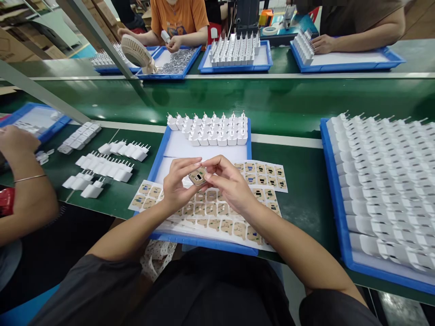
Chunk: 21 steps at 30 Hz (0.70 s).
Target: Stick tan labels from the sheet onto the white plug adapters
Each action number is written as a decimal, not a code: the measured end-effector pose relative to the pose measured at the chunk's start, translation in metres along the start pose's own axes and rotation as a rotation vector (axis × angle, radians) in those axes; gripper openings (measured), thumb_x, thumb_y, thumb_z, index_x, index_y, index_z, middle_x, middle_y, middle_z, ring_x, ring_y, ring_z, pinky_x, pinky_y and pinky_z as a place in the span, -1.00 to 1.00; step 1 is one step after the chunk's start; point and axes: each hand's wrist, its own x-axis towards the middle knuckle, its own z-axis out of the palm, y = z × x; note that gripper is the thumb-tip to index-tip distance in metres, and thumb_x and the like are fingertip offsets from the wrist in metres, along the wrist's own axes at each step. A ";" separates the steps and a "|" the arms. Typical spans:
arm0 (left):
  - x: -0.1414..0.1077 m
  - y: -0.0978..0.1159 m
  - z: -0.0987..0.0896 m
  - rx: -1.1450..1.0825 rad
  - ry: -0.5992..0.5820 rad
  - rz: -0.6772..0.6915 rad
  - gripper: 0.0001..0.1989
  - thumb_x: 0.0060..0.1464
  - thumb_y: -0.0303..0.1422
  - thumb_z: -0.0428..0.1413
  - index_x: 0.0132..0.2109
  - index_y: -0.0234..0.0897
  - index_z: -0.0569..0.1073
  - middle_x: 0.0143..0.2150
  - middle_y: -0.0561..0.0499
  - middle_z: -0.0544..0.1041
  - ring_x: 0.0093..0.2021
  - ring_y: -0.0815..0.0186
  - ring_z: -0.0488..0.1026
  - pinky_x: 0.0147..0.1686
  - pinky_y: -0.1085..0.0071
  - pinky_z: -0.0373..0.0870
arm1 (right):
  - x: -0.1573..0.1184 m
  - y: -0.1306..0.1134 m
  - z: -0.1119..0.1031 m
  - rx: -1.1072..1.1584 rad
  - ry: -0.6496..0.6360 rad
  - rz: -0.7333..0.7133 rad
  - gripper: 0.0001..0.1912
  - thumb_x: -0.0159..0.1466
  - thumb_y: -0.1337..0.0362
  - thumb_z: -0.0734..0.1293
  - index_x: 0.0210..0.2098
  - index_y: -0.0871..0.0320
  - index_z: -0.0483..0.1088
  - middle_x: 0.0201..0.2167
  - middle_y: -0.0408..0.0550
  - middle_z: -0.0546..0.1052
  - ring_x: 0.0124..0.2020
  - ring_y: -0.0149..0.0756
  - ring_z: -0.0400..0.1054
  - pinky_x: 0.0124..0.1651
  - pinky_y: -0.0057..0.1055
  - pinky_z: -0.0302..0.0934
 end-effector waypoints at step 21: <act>-0.003 0.001 0.007 -0.003 -0.019 0.100 -0.59 0.12 -0.44 0.21 0.11 -0.14 0.40 0.05 -0.11 0.54 0.05 0.19 0.44 0.01 0.19 0.44 | -0.001 0.015 0.002 -0.187 0.075 -0.121 -0.88 0.24 0.28 0.33 -0.27 0.04 0.26 -0.36 -0.21 0.25 -0.35 -0.38 0.21 -0.41 -0.48 0.32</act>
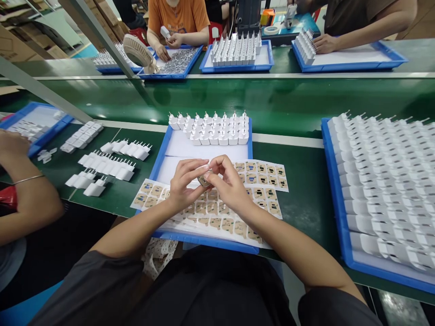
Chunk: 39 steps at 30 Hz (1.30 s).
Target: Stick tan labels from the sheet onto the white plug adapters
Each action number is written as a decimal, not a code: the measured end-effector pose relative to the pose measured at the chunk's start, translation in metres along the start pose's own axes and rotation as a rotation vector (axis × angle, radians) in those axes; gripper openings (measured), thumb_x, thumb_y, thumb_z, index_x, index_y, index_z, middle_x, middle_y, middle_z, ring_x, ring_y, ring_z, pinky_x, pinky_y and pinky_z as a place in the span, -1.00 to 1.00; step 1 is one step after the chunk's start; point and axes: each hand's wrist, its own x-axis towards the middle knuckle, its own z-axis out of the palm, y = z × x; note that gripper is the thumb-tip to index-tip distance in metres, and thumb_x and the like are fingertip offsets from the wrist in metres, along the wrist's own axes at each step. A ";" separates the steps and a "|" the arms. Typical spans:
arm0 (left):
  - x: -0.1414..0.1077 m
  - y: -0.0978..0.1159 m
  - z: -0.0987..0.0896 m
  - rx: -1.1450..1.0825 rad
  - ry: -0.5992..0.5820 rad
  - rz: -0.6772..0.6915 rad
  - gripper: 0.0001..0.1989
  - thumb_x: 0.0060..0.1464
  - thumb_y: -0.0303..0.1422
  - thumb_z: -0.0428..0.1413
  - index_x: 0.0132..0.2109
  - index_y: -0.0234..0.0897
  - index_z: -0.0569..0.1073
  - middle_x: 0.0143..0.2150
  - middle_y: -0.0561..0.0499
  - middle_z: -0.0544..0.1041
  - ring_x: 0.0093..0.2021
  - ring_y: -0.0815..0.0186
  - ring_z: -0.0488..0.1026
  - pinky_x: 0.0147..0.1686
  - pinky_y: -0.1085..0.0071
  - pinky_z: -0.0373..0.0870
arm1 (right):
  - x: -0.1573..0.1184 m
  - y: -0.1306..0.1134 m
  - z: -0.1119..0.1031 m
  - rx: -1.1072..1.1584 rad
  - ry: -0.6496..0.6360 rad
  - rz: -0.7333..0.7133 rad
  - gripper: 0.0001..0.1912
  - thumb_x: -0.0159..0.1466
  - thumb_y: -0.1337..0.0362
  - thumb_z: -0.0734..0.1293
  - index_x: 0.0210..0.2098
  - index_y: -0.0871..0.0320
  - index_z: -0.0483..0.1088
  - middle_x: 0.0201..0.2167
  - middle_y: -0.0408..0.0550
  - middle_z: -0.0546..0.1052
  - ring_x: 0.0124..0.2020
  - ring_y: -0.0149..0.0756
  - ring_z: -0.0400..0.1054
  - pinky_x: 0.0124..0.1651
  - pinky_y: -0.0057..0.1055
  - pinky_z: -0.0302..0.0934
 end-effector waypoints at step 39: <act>0.011 -0.019 -0.012 -0.261 -0.014 -0.530 -0.61 0.03 -0.39 0.23 0.02 -0.25 0.37 0.00 -0.08 0.50 -0.06 0.29 0.48 -0.11 0.40 0.49 | -0.055 0.000 0.032 -0.956 -0.740 -0.344 -0.82 0.40 0.35 0.19 -0.05 0.11 0.36 -0.27 -0.07 0.54 -0.28 -0.31 0.46 -0.23 -0.44 0.31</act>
